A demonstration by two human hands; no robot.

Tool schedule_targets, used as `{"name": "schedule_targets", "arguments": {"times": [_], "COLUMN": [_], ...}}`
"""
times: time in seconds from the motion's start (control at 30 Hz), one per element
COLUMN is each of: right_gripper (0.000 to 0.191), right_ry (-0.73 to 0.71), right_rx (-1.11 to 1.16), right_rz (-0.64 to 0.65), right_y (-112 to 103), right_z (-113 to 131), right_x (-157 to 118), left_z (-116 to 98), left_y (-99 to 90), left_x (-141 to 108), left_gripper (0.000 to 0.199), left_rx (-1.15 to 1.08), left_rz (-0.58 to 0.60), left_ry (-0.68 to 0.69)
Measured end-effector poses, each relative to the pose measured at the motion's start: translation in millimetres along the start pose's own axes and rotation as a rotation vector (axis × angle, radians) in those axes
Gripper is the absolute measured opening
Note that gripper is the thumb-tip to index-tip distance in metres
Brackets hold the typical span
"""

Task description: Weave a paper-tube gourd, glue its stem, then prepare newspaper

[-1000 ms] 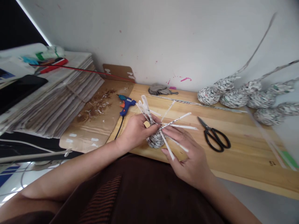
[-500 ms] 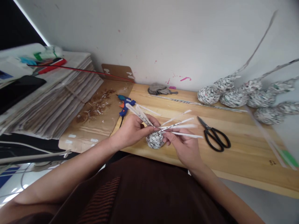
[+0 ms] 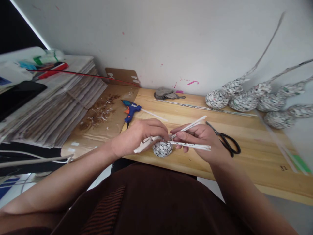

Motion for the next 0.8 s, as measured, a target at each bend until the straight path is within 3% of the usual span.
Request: {"name": "schedule_targets", "arguments": {"times": [0.17,0.33,0.5,0.63,0.8], "right_gripper": [0.033,0.031,0.02,0.015,0.016], "right_ry": [0.049,-0.042,-0.165,-0.234,-0.263], "right_rx": [0.017,-0.201,-0.365,-0.335,-0.332], "right_rz": [0.003,0.07,-0.043,-0.14,-0.129], "right_y": [-7,-1,0,3,10], "right_z": [6,26,38,37,35], "right_x": [7,7,1,-3,-1], "left_z": [-4,-13,-17,-13,-3], "left_y": [1.1,2.8,6.8,5.8,2.9], "left_x": [1,10,13,8,4], "left_gripper": [0.018,0.02,0.028,0.026,0.015], "left_rx": [0.023,0.17,0.302,0.212,0.026], "left_rz": [-0.037,0.082,0.15,0.082,-0.042], "left_ry": [0.029,-0.019,0.027,0.031,-0.05]}}
Point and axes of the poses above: each hand's wrist, its own x-axis towards the middle knuckle, its own y-axis out of the palm, z = x × y, the point moved 6 cm from there along x, towards the middle knuckle, and after that the axes turned 1 degree about -z, right-handed, at the moved point
